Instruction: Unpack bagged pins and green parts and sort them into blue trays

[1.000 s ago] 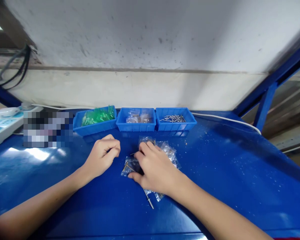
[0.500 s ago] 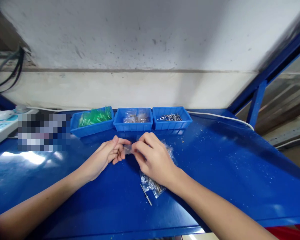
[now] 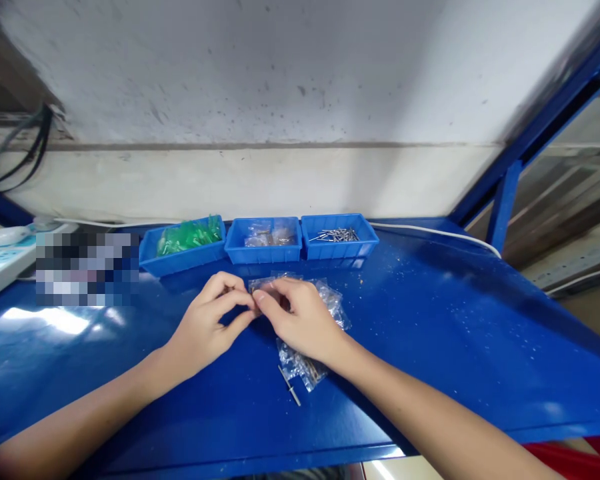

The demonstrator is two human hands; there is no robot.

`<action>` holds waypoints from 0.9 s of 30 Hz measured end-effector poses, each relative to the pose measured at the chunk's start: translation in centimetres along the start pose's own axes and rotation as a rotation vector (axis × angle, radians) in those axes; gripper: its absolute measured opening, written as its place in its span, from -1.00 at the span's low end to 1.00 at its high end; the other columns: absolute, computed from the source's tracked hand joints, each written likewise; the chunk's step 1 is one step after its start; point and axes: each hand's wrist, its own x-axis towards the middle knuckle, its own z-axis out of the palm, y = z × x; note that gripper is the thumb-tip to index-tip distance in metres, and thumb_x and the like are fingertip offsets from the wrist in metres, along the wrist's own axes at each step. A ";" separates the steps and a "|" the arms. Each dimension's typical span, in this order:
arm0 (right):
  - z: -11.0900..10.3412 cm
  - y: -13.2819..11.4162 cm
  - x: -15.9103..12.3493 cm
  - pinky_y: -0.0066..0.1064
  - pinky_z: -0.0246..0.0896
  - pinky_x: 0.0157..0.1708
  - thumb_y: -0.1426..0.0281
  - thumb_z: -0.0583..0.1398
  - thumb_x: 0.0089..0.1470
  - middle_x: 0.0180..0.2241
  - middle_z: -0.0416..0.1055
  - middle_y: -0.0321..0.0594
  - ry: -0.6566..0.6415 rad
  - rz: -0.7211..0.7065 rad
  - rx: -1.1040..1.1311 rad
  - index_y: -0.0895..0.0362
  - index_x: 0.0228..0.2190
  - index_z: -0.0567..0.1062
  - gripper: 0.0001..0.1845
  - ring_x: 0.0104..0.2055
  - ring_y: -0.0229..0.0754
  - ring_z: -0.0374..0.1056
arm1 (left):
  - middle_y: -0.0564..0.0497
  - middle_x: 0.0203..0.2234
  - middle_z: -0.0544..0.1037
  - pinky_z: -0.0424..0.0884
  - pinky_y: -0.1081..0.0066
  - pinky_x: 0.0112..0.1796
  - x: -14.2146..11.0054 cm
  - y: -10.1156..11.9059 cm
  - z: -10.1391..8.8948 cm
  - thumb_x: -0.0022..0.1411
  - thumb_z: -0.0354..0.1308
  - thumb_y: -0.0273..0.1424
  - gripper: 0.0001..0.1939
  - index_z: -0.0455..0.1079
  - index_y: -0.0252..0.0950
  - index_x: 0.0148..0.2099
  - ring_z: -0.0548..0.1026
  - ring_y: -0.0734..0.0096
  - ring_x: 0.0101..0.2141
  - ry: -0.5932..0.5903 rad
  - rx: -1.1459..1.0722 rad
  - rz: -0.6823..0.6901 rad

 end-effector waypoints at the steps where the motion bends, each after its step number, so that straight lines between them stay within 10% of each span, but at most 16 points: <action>1: 0.1 0.0 0.0 -0.43 0.16 -0.45 0.37 0.04 0.20 -0.47 0.43 -0.28 0.025 -0.020 0.016 0.15 -0.40 0.50 -0.73 -0.46 -0.29 0.30 | 0.01 -0.35 0.30 0.27 0.36 -0.18 0.0 0.2 0.0 0.19 0.11 -0.47 -0.94 0.41 -0.26 -0.29 0.33 0.38 -0.26 -0.005 0.028 0.010; 11: 0.4 1.3 -0.8 -0.37 0.26 -0.38 0.53 0.02 0.16 -0.33 0.38 -0.14 0.142 -0.401 -0.342 0.13 -0.07 0.46 -0.65 -0.36 -0.23 0.30 | 0.07 -0.53 0.36 0.22 0.48 -0.47 0.9 -0.2 -0.2 0.28 -0.03 -0.23 -0.70 0.33 -0.32 -0.37 0.30 0.51 -0.51 -0.084 -0.591 -0.621; 15: 0.3 0.3 -0.8 -0.22 0.27 -0.16 0.47 0.12 0.07 -0.15 0.25 -0.05 0.207 -0.270 -0.172 0.15 -0.10 0.46 -0.68 -0.12 -0.12 0.25 | 0.05 -0.45 0.45 0.30 0.45 -0.38 0.5 -0.5 -0.4 0.25 0.06 -0.33 -0.85 0.38 -0.28 -0.26 0.38 0.47 -0.44 0.128 -0.270 -0.362; 21: 0.4 0.0 0.1 -0.44 0.20 -0.51 0.28 0.06 0.17 -0.53 0.30 -0.28 0.095 0.014 0.144 0.16 -0.43 0.50 -0.70 -0.50 -0.31 0.23 | -0.01 -0.33 0.49 0.34 0.36 -0.23 -0.1 -0.4 -0.1 0.21 0.12 -0.48 -0.87 0.44 -0.22 -0.19 0.40 0.36 -0.29 0.130 0.212 0.202; 27: -2.8 -1.0 -0.2 -0.35 0.25 -0.41 0.52 0.16 0.05 -0.41 0.46 -0.24 0.637 -0.382 -0.198 0.08 -0.27 0.52 -0.80 -0.41 -0.23 0.34 | -0.08 -0.21 0.44 0.29 0.22 -0.17 0.0 -0.8 0.8 0.22 0.10 -0.38 -0.81 0.39 -0.27 -0.11 0.37 0.23 -0.20 -0.056 0.295 0.027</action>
